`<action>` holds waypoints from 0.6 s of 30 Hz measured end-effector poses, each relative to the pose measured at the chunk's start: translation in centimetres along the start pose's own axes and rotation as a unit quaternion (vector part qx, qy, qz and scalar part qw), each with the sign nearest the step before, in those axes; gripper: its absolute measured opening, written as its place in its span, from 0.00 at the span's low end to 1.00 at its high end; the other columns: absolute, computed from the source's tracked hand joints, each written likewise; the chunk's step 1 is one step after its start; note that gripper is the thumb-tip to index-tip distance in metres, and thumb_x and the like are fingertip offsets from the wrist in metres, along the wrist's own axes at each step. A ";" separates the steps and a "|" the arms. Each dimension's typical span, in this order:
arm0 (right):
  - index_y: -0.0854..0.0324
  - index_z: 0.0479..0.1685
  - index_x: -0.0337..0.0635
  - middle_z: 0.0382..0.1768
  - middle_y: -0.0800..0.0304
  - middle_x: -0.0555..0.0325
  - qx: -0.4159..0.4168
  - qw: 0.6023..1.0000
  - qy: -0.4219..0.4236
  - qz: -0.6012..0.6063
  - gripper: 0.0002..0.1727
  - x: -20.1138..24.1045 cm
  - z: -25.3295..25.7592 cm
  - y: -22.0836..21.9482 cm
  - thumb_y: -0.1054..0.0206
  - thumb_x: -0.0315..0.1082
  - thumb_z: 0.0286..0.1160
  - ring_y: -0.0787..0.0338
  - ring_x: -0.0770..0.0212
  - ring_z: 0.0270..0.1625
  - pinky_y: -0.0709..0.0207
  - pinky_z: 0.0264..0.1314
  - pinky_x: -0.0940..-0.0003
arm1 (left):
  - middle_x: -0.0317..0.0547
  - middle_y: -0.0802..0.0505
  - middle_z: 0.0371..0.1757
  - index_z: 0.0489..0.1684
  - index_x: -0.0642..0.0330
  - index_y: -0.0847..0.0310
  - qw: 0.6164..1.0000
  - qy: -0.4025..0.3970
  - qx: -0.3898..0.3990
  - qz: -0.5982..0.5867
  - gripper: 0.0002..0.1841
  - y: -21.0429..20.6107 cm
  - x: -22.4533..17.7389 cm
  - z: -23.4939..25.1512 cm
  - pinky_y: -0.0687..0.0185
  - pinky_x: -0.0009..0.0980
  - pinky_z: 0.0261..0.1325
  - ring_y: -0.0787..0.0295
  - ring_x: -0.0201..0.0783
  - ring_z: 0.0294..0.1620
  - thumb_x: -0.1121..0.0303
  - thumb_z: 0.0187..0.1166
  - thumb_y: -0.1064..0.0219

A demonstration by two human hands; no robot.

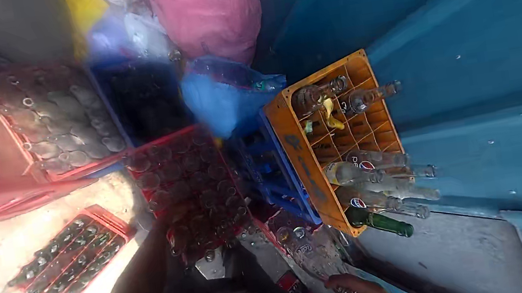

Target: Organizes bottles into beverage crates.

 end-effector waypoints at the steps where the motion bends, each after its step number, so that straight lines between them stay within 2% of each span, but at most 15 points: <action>1: 0.10 0.54 0.36 0.54 0.05 0.57 0.001 1.000 -0.007 0.003 0.13 -0.6 -0.2 -0.2 0.30 0.25 0.72 0.09 0.69 0.58 0.14 0.64 0.68 | 0.57 0.15 0.72 0.73 0.59 0.20 1.000 0.019 0.001 0.024 0.27 0.1 -0.2 0.4 0.30 0.53 0.79 0.21 0.50 0.75 0.47 0.86 0.39; 4: 0.10 0.55 0.37 0.54 0.05 0.58 0.014 1.000 -0.023 0.012 0.13 -1.5 -0.5 -0.7 0.31 0.25 0.72 0.08 0.69 0.58 0.14 0.65 0.68 | 0.65 0.17 0.74 0.74 0.65 0.23 0.991 0.057 -0.005 0.118 0.34 0.1 -0.3 0.8 0.35 0.61 0.81 0.24 0.58 0.79 0.43 0.85 0.40; 9: 0.10 0.54 0.37 0.52 0.05 0.57 0.030 0.999 -0.013 0.034 0.13 -1.3 0.7 -1.4 0.30 0.25 0.72 0.08 0.70 0.54 0.12 0.58 0.70 | 0.75 0.17 0.70 0.68 0.76 0.22 0.962 0.033 0.015 0.271 0.30 0.1 -2.1 -1.8 0.35 0.67 0.78 0.24 0.68 0.77 0.51 0.87 0.41; 10: 0.09 0.54 0.38 0.53 0.05 0.57 0.038 0.999 -0.003 0.031 0.13 -1.1 1.1 -1.5 0.30 0.25 0.72 0.08 0.70 0.52 0.12 0.55 0.71 | 0.76 0.17 0.69 0.68 0.77 0.22 0.955 0.032 0.009 0.295 0.30 -0.1 -2.4 -2.6 0.34 0.68 0.77 0.23 0.70 0.76 0.52 0.86 0.40; 12: 0.09 0.54 0.38 0.51 0.05 0.55 0.060 0.998 0.031 0.016 0.13 -0.4 2.2 -1.7 0.29 0.27 0.72 0.08 0.69 0.49 0.12 0.50 0.70 | 0.77 0.18 0.70 0.72 0.76 0.26 0.949 0.032 -0.023 0.313 0.32 -0.7 -1.9 -3.9 0.32 0.72 0.74 0.23 0.73 0.74 0.56 0.79 0.31; 14: 0.08 0.54 0.40 0.48 0.05 0.55 0.086 0.994 0.063 0.000 0.13 1.0 3.2 -1.7 0.28 0.30 0.73 0.08 0.68 0.47 0.13 0.50 0.69 | 0.76 0.18 0.71 0.72 0.75 0.25 0.944 0.051 -0.063 0.319 0.32 -1.5 -2.1 -5.3 0.28 0.73 0.69 0.22 0.74 0.73 0.60 0.72 0.26; 16: 0.08 0.55 0.41 0.45 0.06 0.54 0.112 0.989 0.093 0.004 0.12 2.1 4.0 -1.9 0.28 0.31 0.75 0.10 0.67 0.46 0.15 0.51 0.69 | 0.74 0.17 0.70 0.68 0.74 0.22 0.935 0.061 -0.070 0.343 0.28 -1.6 -2.7 -6.2 0.25 0.71 0.67 0.21 0.72 0.72 0.62 0.73 0.28; 18: 0.09 0.54 0.39 0.44 0.06 0.53 0.135 0.983 0.125 0.017 0.12 3.1 4.8 -2.2 0.28 0.31 0.75 0.11 0.67 0.47 0.15 0.53 0.70 | 0.73 0.17 0.71 0.68 0.73 0.22 0.928 0.058 -0.048 0.365 0.24 -0.8 -3.1 -6.4 0.26 0.71 0.68 0.22 0.71 0.74 0.63 0.79 0.33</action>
Point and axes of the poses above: each hand's wrist, its own z-axis towards the middle knuckle, its own y-axis out of the back of the hand, x = y × z, the point moved 1 cm from there along z, towards the middle knuckle
